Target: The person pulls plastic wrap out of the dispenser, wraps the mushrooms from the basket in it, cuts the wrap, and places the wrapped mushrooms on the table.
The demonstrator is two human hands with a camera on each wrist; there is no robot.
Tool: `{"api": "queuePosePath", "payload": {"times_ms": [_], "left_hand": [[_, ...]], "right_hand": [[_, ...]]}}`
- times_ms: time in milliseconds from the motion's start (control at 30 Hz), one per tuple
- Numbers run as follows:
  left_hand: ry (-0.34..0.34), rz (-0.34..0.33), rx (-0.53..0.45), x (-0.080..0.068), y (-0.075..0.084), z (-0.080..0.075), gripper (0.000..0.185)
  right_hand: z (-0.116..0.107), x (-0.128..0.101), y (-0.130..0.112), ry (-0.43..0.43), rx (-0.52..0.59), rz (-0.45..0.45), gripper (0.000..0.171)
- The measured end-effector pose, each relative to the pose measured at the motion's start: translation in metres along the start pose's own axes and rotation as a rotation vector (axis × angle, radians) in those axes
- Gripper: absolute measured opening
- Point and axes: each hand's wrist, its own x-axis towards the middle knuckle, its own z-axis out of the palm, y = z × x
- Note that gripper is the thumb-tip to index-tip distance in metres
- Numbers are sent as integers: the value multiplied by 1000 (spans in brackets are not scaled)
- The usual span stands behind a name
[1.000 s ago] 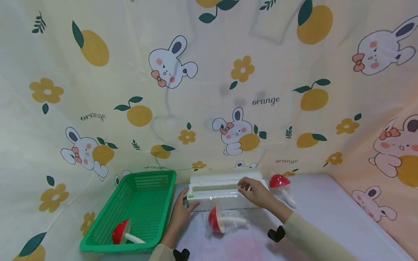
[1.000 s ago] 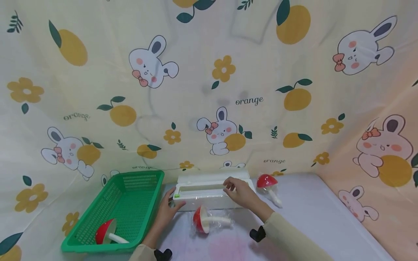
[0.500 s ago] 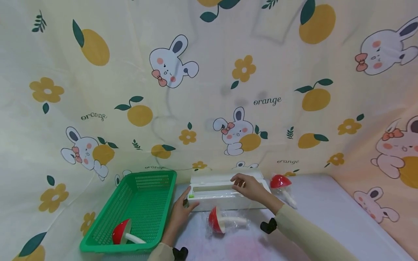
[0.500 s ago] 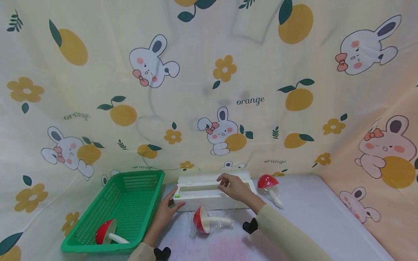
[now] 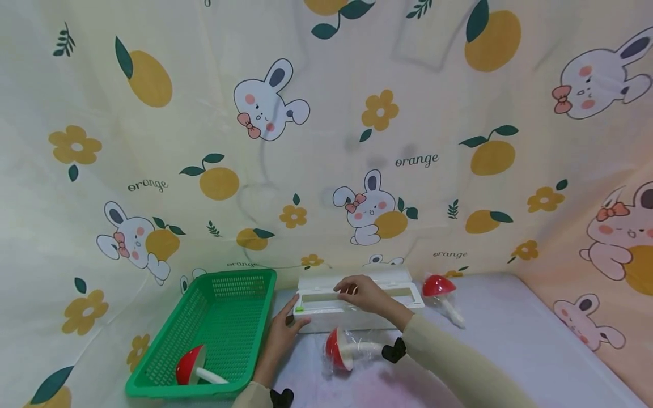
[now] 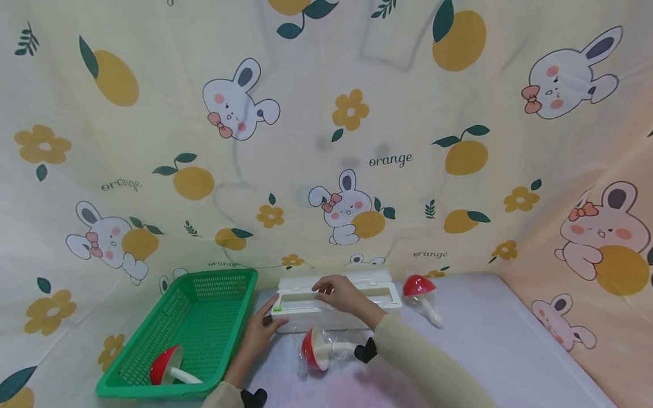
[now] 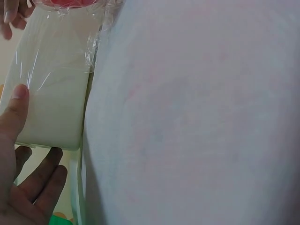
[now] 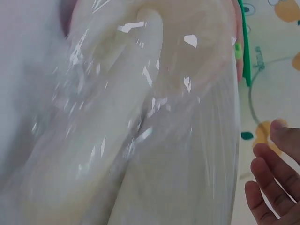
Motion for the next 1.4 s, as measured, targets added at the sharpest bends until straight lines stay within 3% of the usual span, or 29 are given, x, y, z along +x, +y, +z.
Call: {"api": "queuePosePath", "payload": {"times_ms": [700,1100,1400], "left_hand": [[-12,4,-45,0,-5,-2,74],[-26,46,-59,2,-7,-2,74],[-31,50,-75,2,-8,-2,74]], "right_hand": [[60,29,-20,-17,41,-11,15],[79,39,-20,-15,18,-41,11],[81,38,-25,-11,37,-20,10]]}}
